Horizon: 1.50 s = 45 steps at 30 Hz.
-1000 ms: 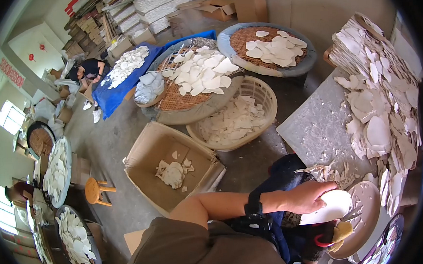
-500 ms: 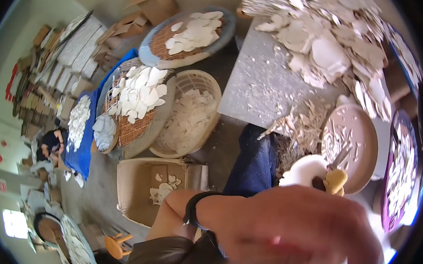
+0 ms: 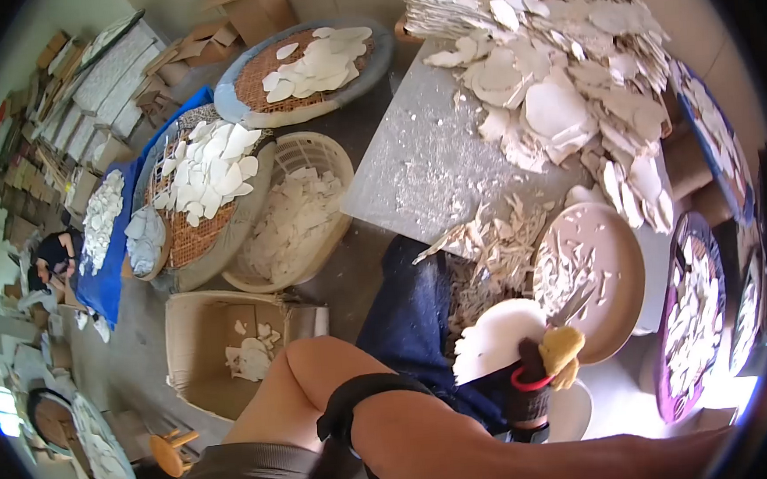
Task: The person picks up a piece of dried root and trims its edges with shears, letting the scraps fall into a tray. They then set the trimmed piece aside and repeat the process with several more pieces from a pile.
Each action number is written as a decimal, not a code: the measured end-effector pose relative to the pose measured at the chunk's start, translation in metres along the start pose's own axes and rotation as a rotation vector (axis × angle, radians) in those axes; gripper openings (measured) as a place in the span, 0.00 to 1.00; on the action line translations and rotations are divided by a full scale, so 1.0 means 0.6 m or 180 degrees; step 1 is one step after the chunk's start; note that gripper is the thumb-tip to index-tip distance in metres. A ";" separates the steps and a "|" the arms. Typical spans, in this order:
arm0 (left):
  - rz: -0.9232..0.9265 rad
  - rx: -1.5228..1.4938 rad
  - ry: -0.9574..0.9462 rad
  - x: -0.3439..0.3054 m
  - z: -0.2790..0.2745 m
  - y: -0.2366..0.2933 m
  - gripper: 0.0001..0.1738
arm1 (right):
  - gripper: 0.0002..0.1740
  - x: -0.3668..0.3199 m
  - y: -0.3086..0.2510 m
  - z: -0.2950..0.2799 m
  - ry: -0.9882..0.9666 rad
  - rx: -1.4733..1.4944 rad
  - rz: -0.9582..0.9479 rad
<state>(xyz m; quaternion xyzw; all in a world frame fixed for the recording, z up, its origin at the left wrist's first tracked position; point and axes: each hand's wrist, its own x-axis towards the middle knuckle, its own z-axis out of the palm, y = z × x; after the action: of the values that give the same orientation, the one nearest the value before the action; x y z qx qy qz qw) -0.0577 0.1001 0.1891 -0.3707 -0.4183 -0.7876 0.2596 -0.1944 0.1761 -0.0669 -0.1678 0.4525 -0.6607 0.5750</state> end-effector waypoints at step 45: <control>-0.2486 0.1804 0.3256 -0.301 -0.170 -0.053 0.23 | 0.27 0.007 -0.017 0.040 0.0751 -0.1337 -0.0448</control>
<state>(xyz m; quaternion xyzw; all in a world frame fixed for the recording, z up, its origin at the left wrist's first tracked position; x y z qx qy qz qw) -0.0114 0.0473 -0.0088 0.3054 -0.5353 -0.7594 0.2085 -0.1838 0.1617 -0.0473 -0.2364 0.6310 -0.6057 0.4232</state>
